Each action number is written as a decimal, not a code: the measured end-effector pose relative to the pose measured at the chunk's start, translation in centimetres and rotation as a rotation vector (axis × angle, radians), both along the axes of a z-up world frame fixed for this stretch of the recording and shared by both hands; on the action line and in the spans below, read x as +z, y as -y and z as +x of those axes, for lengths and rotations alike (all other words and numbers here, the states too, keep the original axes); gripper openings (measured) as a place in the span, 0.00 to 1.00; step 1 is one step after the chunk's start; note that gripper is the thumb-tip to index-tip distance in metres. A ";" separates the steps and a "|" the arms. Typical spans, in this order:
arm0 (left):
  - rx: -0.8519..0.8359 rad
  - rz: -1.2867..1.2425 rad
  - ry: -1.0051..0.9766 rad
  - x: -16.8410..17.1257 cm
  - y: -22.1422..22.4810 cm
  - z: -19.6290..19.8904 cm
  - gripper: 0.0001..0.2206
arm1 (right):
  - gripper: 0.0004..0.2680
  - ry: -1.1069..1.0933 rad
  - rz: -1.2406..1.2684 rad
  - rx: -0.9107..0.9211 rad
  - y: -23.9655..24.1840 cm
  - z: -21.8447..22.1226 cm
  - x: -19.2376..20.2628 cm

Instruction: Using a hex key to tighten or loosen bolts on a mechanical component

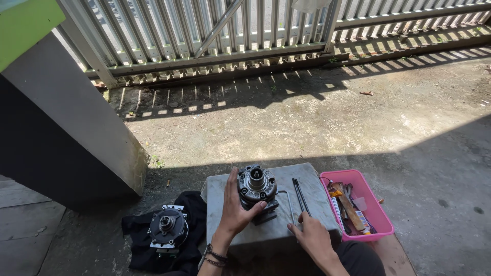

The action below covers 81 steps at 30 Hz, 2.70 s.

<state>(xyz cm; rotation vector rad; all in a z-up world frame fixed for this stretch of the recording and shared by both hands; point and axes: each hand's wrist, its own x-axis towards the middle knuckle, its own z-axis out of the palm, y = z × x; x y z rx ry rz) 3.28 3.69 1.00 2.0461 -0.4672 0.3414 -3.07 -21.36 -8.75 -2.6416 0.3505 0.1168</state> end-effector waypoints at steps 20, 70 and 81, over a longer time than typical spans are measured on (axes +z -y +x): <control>-0.119 -0.266 -0.056 1.6 0.9 0.6 0.50 | 0.10 -0.116 0.461 -0.158 1.5 -0.6 -3.0; 0.063 -0.132 -0.460 4.7 1.4 0.7 0.48 | 0.13 0.337 -0.009 -0.048 -9.4 -8.2 13.6; 0.060 -0.138 -0.450 4.3 1.4 0.8 0.46 | 0.17 -0.164 1.147 -0.099 -10.3 -7.7 16.9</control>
